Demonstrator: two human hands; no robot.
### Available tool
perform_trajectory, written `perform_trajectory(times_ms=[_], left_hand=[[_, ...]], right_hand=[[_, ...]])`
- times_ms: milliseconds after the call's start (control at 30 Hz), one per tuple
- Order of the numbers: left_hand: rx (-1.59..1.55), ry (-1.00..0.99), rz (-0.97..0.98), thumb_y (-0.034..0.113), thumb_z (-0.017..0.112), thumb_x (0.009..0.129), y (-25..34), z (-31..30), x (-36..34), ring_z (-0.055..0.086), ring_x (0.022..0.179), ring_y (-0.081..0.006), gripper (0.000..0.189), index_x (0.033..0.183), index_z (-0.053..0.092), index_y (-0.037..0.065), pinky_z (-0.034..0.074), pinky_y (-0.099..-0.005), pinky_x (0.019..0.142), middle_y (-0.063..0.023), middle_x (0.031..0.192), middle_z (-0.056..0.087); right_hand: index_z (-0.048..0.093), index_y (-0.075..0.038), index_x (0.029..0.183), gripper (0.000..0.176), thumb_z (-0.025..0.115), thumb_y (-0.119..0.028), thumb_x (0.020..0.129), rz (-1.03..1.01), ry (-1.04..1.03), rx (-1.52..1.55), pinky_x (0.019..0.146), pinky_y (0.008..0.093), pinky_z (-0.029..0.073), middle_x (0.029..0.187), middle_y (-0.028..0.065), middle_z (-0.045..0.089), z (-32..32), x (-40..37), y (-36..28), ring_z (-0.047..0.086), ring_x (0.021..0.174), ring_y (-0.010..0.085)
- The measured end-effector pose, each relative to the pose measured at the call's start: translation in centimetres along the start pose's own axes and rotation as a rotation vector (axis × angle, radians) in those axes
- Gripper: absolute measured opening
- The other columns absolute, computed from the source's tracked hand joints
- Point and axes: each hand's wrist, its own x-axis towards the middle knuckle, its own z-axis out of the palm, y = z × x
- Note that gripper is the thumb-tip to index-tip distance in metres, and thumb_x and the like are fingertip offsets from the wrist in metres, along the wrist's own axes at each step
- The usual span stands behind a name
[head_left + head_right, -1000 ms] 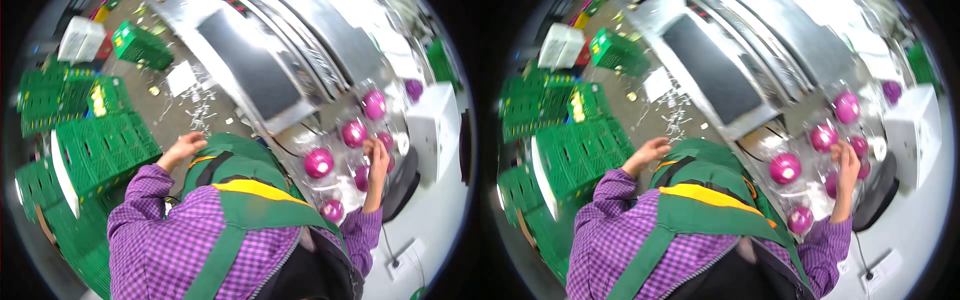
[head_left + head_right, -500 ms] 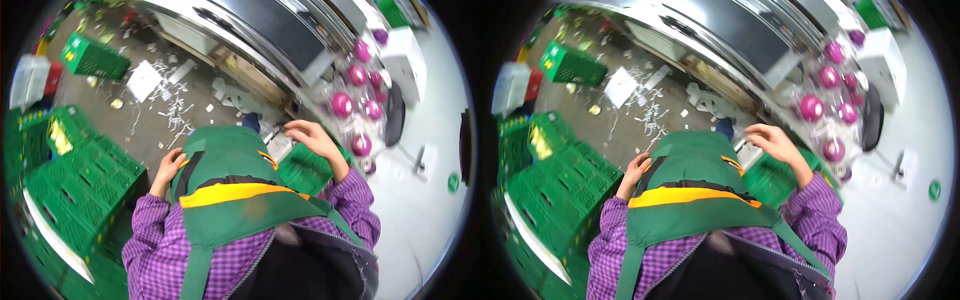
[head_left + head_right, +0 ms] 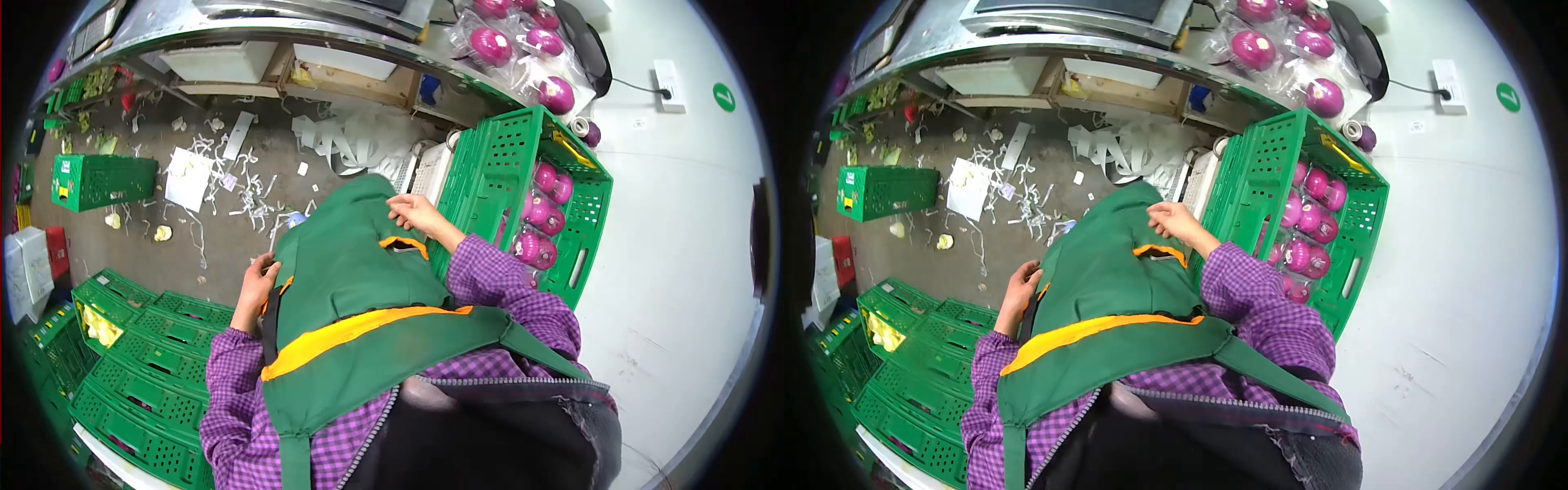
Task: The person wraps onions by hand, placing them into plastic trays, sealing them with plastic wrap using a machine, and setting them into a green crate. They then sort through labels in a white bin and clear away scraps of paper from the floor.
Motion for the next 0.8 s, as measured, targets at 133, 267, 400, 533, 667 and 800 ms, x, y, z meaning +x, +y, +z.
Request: perform_trajectory(times_ms=[133,267,400,533,667,800], left_hand=[[0.127,0.015,0.058,0.018,0.057,0.089,2.2,1.4,0.9,0.057,0.104,-0.0233,0.040,0.122,0.049,-0.003,0.043,-0.0325,0.092,-0.0172,0.113,0.060],[0.250,-0.014,0.054,0.020,0.056,0.090,6.4,2.1,0.8,0.057,0.106,-0.0226,0.038,0.120,0.052,-0.004,0.043,-0.0322,0.092,-0.0170,0.114,0.060],[0.284,-0.113,-0.038,0.022,0.057,0.090,6.7,2.6,3.0,0.057,0.106,-0.0227,0.042,0.122,0.051,-0.004,0.043,-0.0314,0.092,-0.0176,0.114,0.060],[0.372,-0.156,-0.060,0.023,0.057,0.090,8.7,2.7,4.4,0.057,0.106,-0.0226,0.042,0.122,0.051,-0.004,0.043,-0.0315,0.092,-0.0172,0.115,0.060],[0.458,-0.163,-0.031,0.026,0.058,0.089,8.9,1.7,5.9,0.056,0.109,-0.0252,0.042,0.120,0.053,-0.003,0.043,-0.0332,0.092,-0.0175,0.116,0.059],[0.882,-0.101,0.116,0.030,0.062,0.085,11.4,0.6,5.4,0.056,0.110,-0.0285,0.046,0.119,0.055,0.000,0.043,-0.0346,0.092,-0.0197,0.117,0.058]], right_hand=[[0.061,0.003,0.106,0.031,0.061,-0.019,0.085,0.109,0.243,-0.402,0.054,0.0239,0.046,0.078,0.0048,0.063,-3.9,6.2,8.5,0.056,0.065,0.0094],[0.062,0.001,0.105,0.033,0.065,-0.022,0.081,-0.191,0.094,-0.277,0.068,0.0294,0.050,0.085,0.0115,0.067,0.1,4.1,3.3,0.062,0.077,0.0167],[0.062,-0.002,0.105,0.035,0.065,-0.026,0.079,-0.208,0.093,-0.339,0.080,0.0347,0.049,0.096,0.0142,0.067,1.4,2.7,0.7,0.064,0.090,0.0260],[0.061,-0.004,0.105,0.035,0.062,-0.029,0.080,-0.335,0.085,-0.413,0.082,0.0382,0.047,0.098,0.0139,0.065,2.3,1.2,-1.3,0.061,0.095,0.0287],[0.061,-0.002,0.103,0.032,0.061,-0.026,0.081,-0.346,0.114,-0.401,0.081,0.0378,0.048,0.096,0.0148,0.066,2.2,0.5,-2.1,0.063,0.093,0.0292],[0.060,0.000,0.104,0.031,0.063,-0.020,0.080,-0.330,0.057,-0.218,0.077,0.0349,0.050,0.093,0.0154,0.067,2.6,1.0,-1.4,0.064,0.088,0.0285]])
